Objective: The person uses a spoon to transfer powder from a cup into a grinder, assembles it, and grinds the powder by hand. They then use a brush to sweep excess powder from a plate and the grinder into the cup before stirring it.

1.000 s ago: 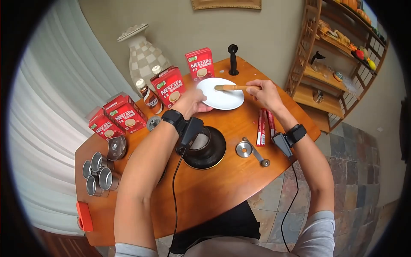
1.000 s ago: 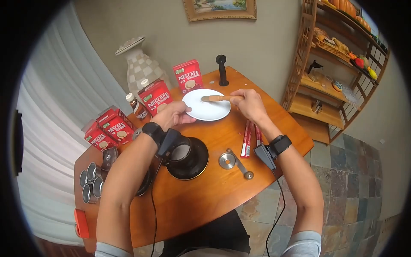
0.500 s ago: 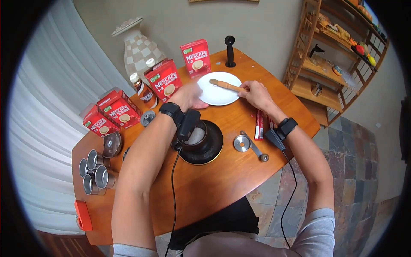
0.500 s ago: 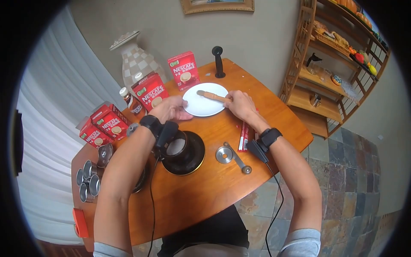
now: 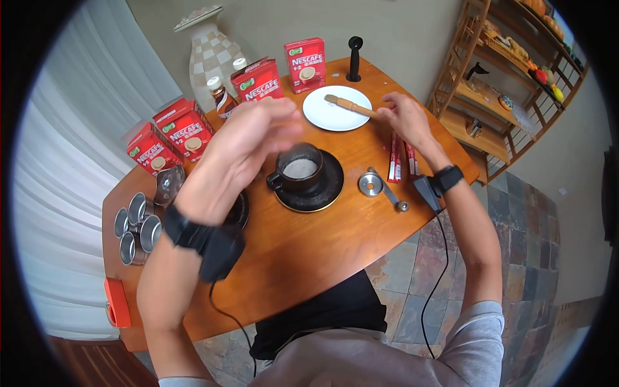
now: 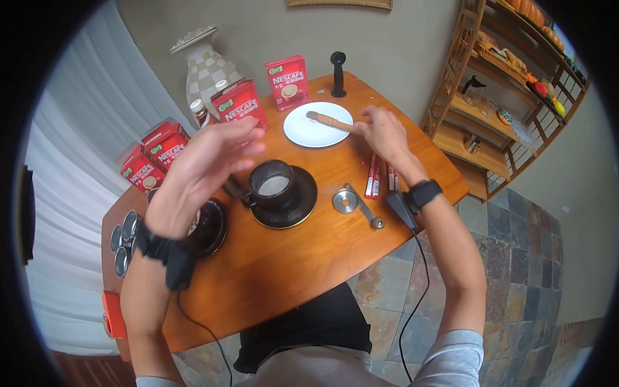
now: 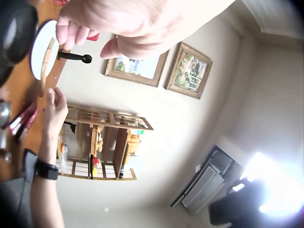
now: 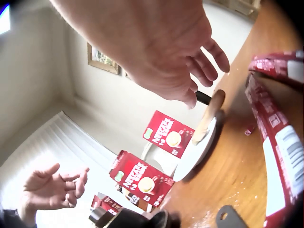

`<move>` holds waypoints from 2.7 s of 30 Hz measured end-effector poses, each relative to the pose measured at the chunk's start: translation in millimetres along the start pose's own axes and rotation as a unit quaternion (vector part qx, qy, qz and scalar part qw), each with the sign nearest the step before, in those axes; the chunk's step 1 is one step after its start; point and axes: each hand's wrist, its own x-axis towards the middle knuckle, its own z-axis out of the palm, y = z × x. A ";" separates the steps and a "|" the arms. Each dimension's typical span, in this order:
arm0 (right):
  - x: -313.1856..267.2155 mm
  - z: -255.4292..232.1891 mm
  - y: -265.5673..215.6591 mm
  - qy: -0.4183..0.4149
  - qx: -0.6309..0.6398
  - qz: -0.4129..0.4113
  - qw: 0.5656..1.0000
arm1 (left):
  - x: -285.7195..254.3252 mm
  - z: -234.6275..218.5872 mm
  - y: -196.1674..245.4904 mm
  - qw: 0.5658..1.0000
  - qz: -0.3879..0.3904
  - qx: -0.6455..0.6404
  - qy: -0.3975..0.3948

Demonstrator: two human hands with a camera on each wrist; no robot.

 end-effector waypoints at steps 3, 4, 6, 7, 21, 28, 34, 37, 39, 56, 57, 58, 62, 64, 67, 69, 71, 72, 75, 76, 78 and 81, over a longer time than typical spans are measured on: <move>-22.7 -38.2 -19.0 -0.004 0.072 0.000 0.997 | -52.6 -32.3 -8.5 1.000 0.014 -0.023 -0.016; -30.2 -48.6 -29.7 -0.012 0.103 0.006 0.995 | -67.4 -45.0 -13.3 0.999 0.019 -0.029 -0.017; -49.5 -64.7 -53.8 -0.013 0.145 0.004 0.989 | -89.2 -75.4 -31.1 0.997 0.048 0.052 0.000; -59.2 -69.0 -63.5 -0.013 0.166 0.003 0.986 | -97.3 -89.2 -41.9 0.997 0.045 0.062 0.015; -126.3 -7.0 -176.6 -0.008 0.306 -0.013 0.952 | -47.8 -130.7 -93.9 0.875 0.179 0.421 0.159; -148.6 -12.0 -158.3 -0.008 0.361 0.052 0.931 | -1.9 -114.8 -71.5 0.846 0.146 0.487 0.162; -161.7 -24.9 -141.8 0.018 0.391 0.082 0.916 | 42.7 -124.8 -80.9 0.910 0.101 0.396 0.071; -165.3 -35.5 -137.3 0.019 0.392 0.101 0.914 | 54.3 -130.9 -96.5 0.923 0.127 0.358 0.059; -166.6 -38.3 -132.9 0.021 0.407 0.109 0.906 | 48.6 -127.8 -95.2 0.929 0.126 0.340 0.069; -163.8 -52.9 -83.1 0.120 0.293 0.112 0.942 | -102.8 -77.2 -40.8 0.956 0.158 0.246 0.010; -165.2 -52.9 -80.4 0.126 0.275 0.115 0.946 | -109.2 -71.9 -49.2 0.951 0.161 0.265 0.003; -167.0 -52.7 -78.0 0.131 0.258 0.116 0.950 | -113.9 -66.2 -58.9 0.945 0.165 0.283 -0.003; -174.6 -54.1 -72.7 0.104 0.178 0.132 0.970 | -114.1 -54.2 -95.8 0.904 0.217 0.368 -0.008; -178.3 -59.1 -76.3 0.069 0.130 0.127 0.981 | -110.1 -52.7 -107.7 0.911 0.221 0.349 -0.003; -183.6 -58.1 -81.5 0.030 0.118 0.130 0.984 | -104.4 -50.9 -116.2 0.912 0.235 0.336 -0.002; -183.6 -57.0 -83.6 -0.001 0.077 0.111 0.991 | -101.5 -51.1 -119.8 0.918 0.227 0.324 -0.004; -183.2 -58.5 -89.8 -0.015 0.047 0.107 0.993 | -99.5 -51.9 -128.3 0.929 0.219 0.298 -0.005; -181.5 -57.8 -93.2 -0.022 0.033 0.103 0.994 | -98.2 -52.7 -135.0 0.936 0.215 0.278 -0.005; -172.9 -47.7 -98.1 -0.033 -0.025 0.035 0.999 | -97.6 -54.4 -139.9 0.946 0.208 0.250 -0.010; -168.5 -43.4 -100.0 -0.037 -0.043 0.014 0.998 | -97.8 -55.2 -140.2 0.947 0.206 0.246 -0.015; -158.4 -35.1 -100.9 -0.046 -0.080 -0.026 0.995 | -97.3 -56.4 -142.0 0.948 0.203 0.243 -0.017; -150.7 -26.4 -92.6 -0.077 -0.109 -0.023 0.991 | -96.6 -57.3 -143.1 0.951 0.197 0.238 -0.022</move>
